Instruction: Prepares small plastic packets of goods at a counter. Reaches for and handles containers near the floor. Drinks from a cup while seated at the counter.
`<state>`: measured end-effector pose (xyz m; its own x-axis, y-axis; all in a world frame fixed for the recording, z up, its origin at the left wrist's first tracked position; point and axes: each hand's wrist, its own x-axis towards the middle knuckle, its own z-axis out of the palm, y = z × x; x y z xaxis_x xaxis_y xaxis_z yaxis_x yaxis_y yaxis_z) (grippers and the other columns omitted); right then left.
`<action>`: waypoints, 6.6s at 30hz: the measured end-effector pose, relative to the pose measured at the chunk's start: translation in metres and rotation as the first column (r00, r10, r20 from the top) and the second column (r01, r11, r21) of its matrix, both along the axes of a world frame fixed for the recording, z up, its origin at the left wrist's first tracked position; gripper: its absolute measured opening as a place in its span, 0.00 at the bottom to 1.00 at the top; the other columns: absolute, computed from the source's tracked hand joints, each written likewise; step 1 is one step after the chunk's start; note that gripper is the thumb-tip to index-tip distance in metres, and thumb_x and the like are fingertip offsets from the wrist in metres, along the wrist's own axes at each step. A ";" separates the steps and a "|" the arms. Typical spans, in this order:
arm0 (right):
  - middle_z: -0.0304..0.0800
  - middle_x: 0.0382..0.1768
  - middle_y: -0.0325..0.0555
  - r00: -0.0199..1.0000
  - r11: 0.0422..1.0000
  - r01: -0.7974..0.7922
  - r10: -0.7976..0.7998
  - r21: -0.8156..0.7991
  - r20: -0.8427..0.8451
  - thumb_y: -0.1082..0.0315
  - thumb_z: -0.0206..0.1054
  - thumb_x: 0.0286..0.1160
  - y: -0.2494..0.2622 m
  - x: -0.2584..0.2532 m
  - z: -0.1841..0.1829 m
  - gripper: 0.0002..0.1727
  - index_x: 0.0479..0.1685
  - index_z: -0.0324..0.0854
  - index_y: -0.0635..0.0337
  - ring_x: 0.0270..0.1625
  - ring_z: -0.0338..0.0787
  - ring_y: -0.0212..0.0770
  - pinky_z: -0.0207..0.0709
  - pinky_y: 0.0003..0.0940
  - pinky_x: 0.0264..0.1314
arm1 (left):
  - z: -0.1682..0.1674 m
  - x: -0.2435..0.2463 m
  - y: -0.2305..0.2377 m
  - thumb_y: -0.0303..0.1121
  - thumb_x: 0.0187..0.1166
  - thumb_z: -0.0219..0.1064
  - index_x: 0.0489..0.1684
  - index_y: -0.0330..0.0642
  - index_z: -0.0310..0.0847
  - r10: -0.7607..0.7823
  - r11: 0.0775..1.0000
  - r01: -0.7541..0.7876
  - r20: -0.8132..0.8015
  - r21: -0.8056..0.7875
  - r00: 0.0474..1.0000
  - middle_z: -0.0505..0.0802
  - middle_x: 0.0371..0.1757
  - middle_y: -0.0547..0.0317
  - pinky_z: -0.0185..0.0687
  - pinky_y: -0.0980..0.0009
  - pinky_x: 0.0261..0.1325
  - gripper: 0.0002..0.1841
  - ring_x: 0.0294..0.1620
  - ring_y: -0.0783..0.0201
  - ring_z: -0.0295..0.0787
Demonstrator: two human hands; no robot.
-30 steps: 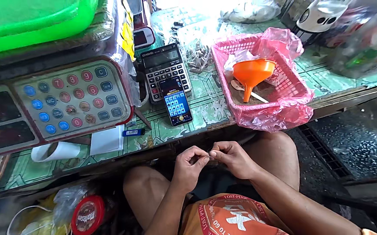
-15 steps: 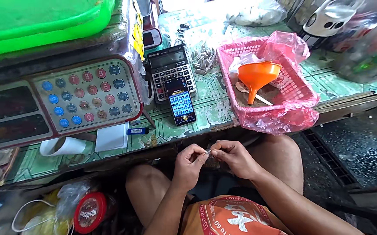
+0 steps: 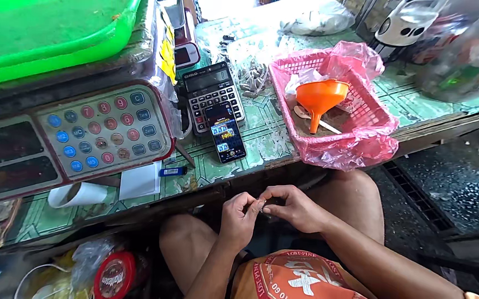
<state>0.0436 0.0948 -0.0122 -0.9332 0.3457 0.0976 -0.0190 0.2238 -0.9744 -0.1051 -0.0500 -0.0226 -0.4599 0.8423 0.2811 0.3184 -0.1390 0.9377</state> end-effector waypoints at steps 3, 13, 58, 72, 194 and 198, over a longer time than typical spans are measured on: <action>0.92 0.38 0.38 0.999 0.989 0.021 -0.026 -0.147 -0.030 0.68 0.69 0.80 -0.002 -0.004 -0.002 0.07 0.41 0.90 0.62 0.40 0.89 0.27 0.85 0.24 0.46 | 0.006 -0.008 0.002 0.24 0.75 0.73 0.38 0.34 0.91 -0.076 0.995 0.065 0.166 0.071 0.983 0.93 0.40 0.56 0.90 0.72 0.48 0.02 0.42 0.67 0.90; 0.91 0.34 0.36 0.996 0.988 0.079 -0.085 -0.131 -0.035 0.67 0.67 0.82 -0.001 -0.008 -0.003 0.09 0.40 0.89 0.62 0.37 0.88 0.25 0.84 0.22 0.43 | 0.011 -0.016 0.003 0.33 0.79 0.72 0.33 0.39 0.89 -0.037 0.994 0.026 -0.109 -0.105 0.993 0.92 0.33 0.63 0.85 0.79 0.43 0.08 0.36 0.75 0.88; 0.89 0.40 0.37 0.993 0.992 -0.056 0.043 0.110 0.112 0.65 0.70 0.78 0.018 0.006 -0.001 0.07 0.41 0.92 0.57 0.46 0.86 0.26 0.81 0.22 0.52 | 0.003 -0.015 0.001 0.23 0.76 0.72 0.42 0.36 0.93 -0.238 0.957 0.259 0.156 -0.129 0.959 0.93 0.45 0.57 0.89 0.73 0.55 0.05 0.48 0.68 0.90; 0.89 0.36 0.36 0.999 0.977 -0.040 0.031 -0.210 -0.044 0.67 0.71 0.77 0.012 -0.002 0.000 0.05 0.39 0.87 0.60 0.38 0.86 0.26 0.82 0.23 0.42 | 0.008 -0.025 0.010 0.29 0.75 0.75 0.38 0.38 0.87 -0.307 0.947 0.319 0.420 0.045 0.854 0.91 0.37 0.61 0.86 0.73 0.41 0.04 0.35 0.71 0.87; 0.85 0.40 0.37 0.993 0.909 -0.106 0.075 0.402 0.092 0.60 0.70 0.79 0.026 -0.013 0.058 0.08 0.41 0.90 0.53 0.42 0.83 0.25 0.79 0.21 0.47 | 0.014 -0.005 0.006 0.29 0.72 0.75 0.35 0.42 0.94 0.136 0.990 -0.100 -0.438 0.104 0.889 0.95 0.41 0.61 0.87 0.73 0.57 0.03 0.48 0.69 0.91; 0.82 0.38 0.37 0.990 0.928 -0.120 0.086 0.353 0.111 0.60 0.68 0.80 0.031 -0.010 0.059 0.09 0.40 0.87 0.55 0.38 0.79 0.24 0.74 0.18 0.41 | 0.012 -0.005 0.006 0.29 0.72 0.75 0.35 0.43 0.95 0.119 0.992 -0.088 -0.420 0.093 0.900 0.95 0.40 0.62 0.88 0.74 0.56 0.02 0.47 0.70 0.91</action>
<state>0.0341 0.1254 0.0471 -0.9725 0.2053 0.1095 0.0249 0.5599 -0.8282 -0.1103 -0.0444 -0.0106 -0.3674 0.7677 0.5251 0.6999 -0.1436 0.6996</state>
